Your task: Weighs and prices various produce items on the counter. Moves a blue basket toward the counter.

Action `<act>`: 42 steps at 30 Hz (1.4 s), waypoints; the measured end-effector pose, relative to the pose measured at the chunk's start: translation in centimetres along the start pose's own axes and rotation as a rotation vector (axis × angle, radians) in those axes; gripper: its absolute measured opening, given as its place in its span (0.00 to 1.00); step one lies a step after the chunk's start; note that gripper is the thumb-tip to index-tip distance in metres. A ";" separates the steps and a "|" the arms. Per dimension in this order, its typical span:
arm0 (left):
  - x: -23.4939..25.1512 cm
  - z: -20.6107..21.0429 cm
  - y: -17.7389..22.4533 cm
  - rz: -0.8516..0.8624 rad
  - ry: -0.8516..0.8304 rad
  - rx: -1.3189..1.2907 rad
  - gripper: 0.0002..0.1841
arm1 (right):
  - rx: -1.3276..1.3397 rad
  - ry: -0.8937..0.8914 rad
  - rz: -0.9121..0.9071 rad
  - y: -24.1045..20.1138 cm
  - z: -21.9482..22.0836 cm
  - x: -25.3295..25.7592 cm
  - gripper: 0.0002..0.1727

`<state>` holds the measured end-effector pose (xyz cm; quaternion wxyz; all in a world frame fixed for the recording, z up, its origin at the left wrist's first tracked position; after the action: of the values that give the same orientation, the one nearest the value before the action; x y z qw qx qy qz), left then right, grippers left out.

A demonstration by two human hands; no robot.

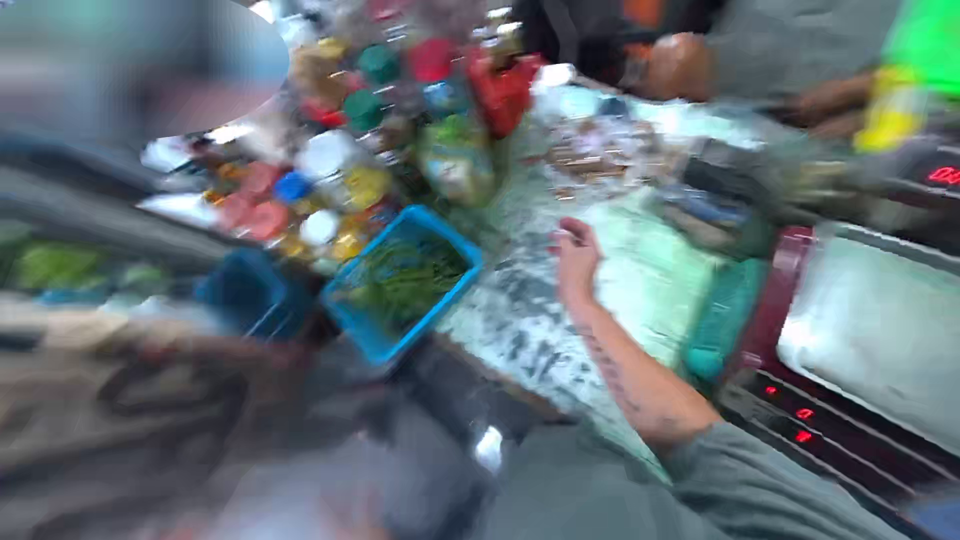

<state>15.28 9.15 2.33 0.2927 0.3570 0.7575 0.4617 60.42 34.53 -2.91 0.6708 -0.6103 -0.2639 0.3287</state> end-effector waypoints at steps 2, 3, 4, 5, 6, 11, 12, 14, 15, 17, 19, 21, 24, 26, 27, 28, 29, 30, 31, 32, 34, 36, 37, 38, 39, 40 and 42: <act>0.5 -0.5 -0.6 0.002 0.052 0.004 0.44 | -0.123 -0.309 -0.152 1.2 1.8 -3.7 0.20; 1.0 -1.3 -1.1 -0.022 0.065 0.012 0.44 | -0.159 -0.401 -0.202 1.7 2.5 -5.2 0.20; 1.6 -2.5 -1.8 -0.058 0.072 0.001 0.44 | -0.202 -0.465 -0.228 2.1 3.0 -6.4 0.20; 2.3 -3.7 -2.7 -0.096 0.080 -0.029 0.43 | -0.266 -0.508 -0.226 2.4 3.4 -7.8 0.21; 2.8 -4.8 -3.7 -0.134 0.087 -0.080 0.43 | -0.336 -0.518 -0.200 2.8 3.1 -9.4 0.21; 5.7 -9.0 -7.6 -0.297 0.188 -0.432 0.36 | -0.728 -0.663 0.025 7.9 -1.0 -16.7 0.21; 6.3 -9.7 -8.1 -0.325 0.217 -0.499 0.34 | -0.815 -0.713 0.015 9.3 -1.5 -17.8 0.19; 7.5 -10.8 -8.8 -0.388 0.261 -0.632 0.30 | -0.976 -0.800 -0.051 11.6 -2.1 -20.0 0.16; 8.1 -11.2 -9.0 -0.409 0.261 -0.675 0.29 | -1.029 -0.824 -0.094 12.1 -2.2 -21.2 0.15; 9.2 -11.1 -9.3 -0.427 0.220 -0.698 0.29 | -1.122 -0.804 -0.155 12.5 -2.3 -23.1 0.14; 10.4 -10.0 -9.1 -0.396 0.122 -0.610 0.30 | -1.209 -0.760 -0.204 12.9 -2.0 -24.4 0.23; 12.1 -7.3 -7.6 -0.196 -0.085 -0.308 0.33 | -1.328 -0.755 -0.229 14.2 -1.8 -25.7 0.44; 15.0 1.4 -3.7 0.304 -0.466 0.396 0.38 | -1.447 -0.748 -0.347 16.3 -2.6 -26.8 0.64; 16.8 7.1 -1.8 0.550 -0.544 0.660 0.38 | -1.480 -0.739 -0.378 17.1 -2.8 -26.9 0.67; 17.8 9.2 -1.3 0.624 -0.555 0.741 0.39 | -1.488 -0.758 -0.344 17.2 -2.8 -26.8 0.66; 18.9 10.8 -1.1 0.658 -0.572 0.807 0.40 | -1.491 -0.785 -0.305 17.1 -2.5 -26.6 0.63; 19.8 11.9 -0.9 0.664 -0.602 0.867 0.40 | -1.491 -0.815 -0.264 17.0 -2.1 -26.5 0.61; 20.5 12.8 -0.7 0.667 -0.642 0.923 0.38 | -1.478 -0.833 -0.244 16.7 -1.8 -26.3 0.58; 20.6 13.7 -0.7 0.680 -0.690 0.968 0.35 | -1.473 -0.842 -0.230 16.6 -2.0 -26.2 0.57; 20.4 14.5 -0.7 0.685 -0.734 1.007 0.31 | -1.474 -0.847 -0.223 16.6 -2.4 -26.1 0.55; 19.5 15.8 -1.1 0.653 -0.821 1.070 0.29 | -1.481 -0.858 -0.207 16.8 -2.7 -26.0 0.53; 17.0 16.8 -1.0 0.620 -0.885 1.095 0.29 | -1.476 -0.852 -0.192 17.0 -2.6 -25.6 0.51; 15.2 17.1 -1.0 0.606 -0.901 1.099 0.29 | -1.473 -0.847 -0.197 17.2 -2.5 -25.4 0.51; 13.1 17.3 -1.0 0.595 -0.913 1.107 0.29 | -1.464 -0.846 -0.211 17.4 -2.5 -25.4 0.50; 11.0 17.5 -1.0 0.595 -0.932 1.121 0.30 | -1.450 -0.835 -0.242 17.6 -2.6 -25.5 0.49; 8.8 17.8 -1.1 0.614 -0.962 1.131 0.31 | -1.440 -0.821 -0.281 17.9 -2.9 -25.8 0.46; 5.0 18.7 -1.3 0.674 -1.044 1.126 0.30 | -1.432 -0.794 -0.343 18.1 -4.0 -26.9 0.38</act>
<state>26.50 21.94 -6.92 0.2302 0.8248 0.4949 -0.1475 43.96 12.09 -20.08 0.0187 -0.6792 -0.7149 0.1653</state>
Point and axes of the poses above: each hand's wrist, its own x-axis towards the middle knuckle, its own z-axis out of the palm, y = z × x, the point moved 5 cm from there along x, towards the middle knuckle, and after that the axes turned 6 degrees about -x, right-handed, at the moved point
